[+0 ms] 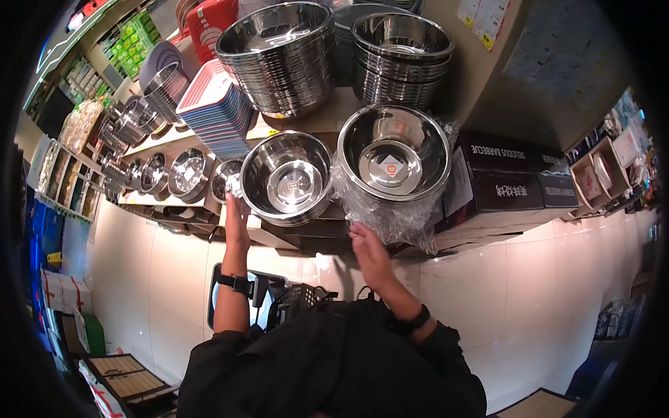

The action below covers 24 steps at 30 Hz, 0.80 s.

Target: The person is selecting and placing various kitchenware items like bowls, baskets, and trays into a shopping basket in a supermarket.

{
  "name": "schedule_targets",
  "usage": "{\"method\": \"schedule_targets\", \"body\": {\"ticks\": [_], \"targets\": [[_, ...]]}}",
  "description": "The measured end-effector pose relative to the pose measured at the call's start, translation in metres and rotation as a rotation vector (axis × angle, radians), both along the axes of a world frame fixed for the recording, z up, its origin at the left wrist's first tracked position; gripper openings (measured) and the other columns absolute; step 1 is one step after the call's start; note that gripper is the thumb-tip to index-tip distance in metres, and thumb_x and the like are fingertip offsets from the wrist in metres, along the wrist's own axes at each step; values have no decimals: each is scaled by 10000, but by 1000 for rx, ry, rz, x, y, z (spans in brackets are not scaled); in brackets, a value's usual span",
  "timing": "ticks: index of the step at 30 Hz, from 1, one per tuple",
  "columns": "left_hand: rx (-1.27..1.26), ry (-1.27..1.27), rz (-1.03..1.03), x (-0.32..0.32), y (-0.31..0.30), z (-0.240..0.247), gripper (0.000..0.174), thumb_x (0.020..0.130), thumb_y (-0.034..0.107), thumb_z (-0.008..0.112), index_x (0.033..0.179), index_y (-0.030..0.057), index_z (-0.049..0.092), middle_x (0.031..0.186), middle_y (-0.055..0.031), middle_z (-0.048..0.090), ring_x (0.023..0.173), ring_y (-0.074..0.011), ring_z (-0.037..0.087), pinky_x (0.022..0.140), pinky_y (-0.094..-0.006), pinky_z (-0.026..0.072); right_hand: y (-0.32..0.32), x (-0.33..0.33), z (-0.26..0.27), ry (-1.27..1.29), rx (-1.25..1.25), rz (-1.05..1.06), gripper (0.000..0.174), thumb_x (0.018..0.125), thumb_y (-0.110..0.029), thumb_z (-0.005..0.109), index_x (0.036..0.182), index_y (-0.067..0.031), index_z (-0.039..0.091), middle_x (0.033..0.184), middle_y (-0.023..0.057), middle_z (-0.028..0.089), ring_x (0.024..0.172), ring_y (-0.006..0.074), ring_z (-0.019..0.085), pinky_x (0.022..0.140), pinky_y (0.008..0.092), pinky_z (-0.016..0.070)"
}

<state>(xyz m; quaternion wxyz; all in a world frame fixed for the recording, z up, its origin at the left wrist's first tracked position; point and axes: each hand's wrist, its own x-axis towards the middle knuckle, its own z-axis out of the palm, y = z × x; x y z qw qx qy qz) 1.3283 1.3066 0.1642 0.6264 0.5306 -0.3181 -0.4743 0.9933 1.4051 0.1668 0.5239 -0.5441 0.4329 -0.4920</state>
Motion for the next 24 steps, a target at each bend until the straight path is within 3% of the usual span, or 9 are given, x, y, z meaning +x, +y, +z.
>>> {"method": "schedule_targets", "body": {"ticks": [1, 4, 6, 8, 10, 13, 19, 22, 24], "targets": [[34, 6, -14, 4, -2, -10, 810, 964, 620, 352, 1537, 81, 161, 1578, -112, 230, 1461, -248, 190, 1166, -475, 101, -9, 15, -12, -35, 38, 47, 566, 1037, -336, 426, 1488, -27, 278, 1491, 132, 370, 1357, 232, 380, 1040, 360, 372], [185, 187, -52, 4, -13, -38, 841, 948, 684, 283, 1539, 97, 164, 1599, -65, 191, 1473, -241, 156, 1164, -473, 114, -41, 52, -33, -217, 329, -164, 594, 1027, -324, 464, 1483, 11, 283, 1433, 139, 435, 1325, 177, 406, 1078, 291, 319], [39, 333, -243, -6, -15, -38, 790, 963, 662, 285, 1530, 117, 206, 1588, -57, 213, 1456, -244, 200, 1160, -441, 166, -69, 65, -77, -108, 262, -167, 637, 1024, -351, 463, 1509, -8, 231, 1489, 128, 378, 1381, 154, 310, 1100, 273, 266], [-10, 409, -224, -6, -24, -52, 756, 965, 660, 292, 1518, 147, 246, 1545, -54, 310, 1405, -243, 303, 1145, -415, 223, -71, 78, -47, -292, 492, -158, 732, 993, -494, 448, 1534, -73, 192, 1577, 104, 242, 1424, 214, 252, 1142, 353, 222], [-10, 422, -235, -5, -26, -52, 747, 964, 665, 282, 1513, 159, 259, 1522, -46, 349, 1374, -233, 346, 1111, -403, 270, -85, 86, -57, -380, 464, -212, 796, 974, -552, 450, 1537, -73, 156, 1600, 96, 156, 1461, 265, 162, 1153, 441, 223], [26, 350, -278, 0, -26, -52, 728, 961, 672, 289, 1481, 163, 317, 1467, -16, 420, 1276, -203, 432, 976, -368, 355, -100, 91, -63, -402, 546, -174, 944, 902, -690, 446, 1526, -46, 153, 1581, 191, 147, 1445, 293, 192, 1150, 456, 212], [-9, 414, -276, -6, -25, -47, 737, 955, 676, 307, 1484, 162, 318, 1486, -23, 401, 1317, -204, 400, 1032, -365, 323, -96, 101, -45, -435, 545, -175, 880, 907, -680, 455, 1500, -65, 243, 1434, 108, 378, 1299, 237, 384, 1095, 420, 270], [31, 390, -289, -1, -23, -48, 753, 955, 668, 314, 1503, 152, 279, 1536, -31, 328, 1395, -214, 310, 1109, -405, 255, -96, 100, -53, -443, 512, -168, 856, 915, -672, 448, 1497, -73, 256, 1462, 114, 372, 1327, 226, 372, 1080, 406, 286], [5, 381, -348, 6, -22, -59, 794, 949, 679, 310, 1524, 138, 222, 1564, -42, 274, 1429, -221, 255, 1133, -413, 219, -88, 99, -53, -395, 516, -223, 894, 927, -660, 435, 1516, -34, 191, 1565, 175, 230, 1443, 265, 240, 1124, 434, 279]]}}
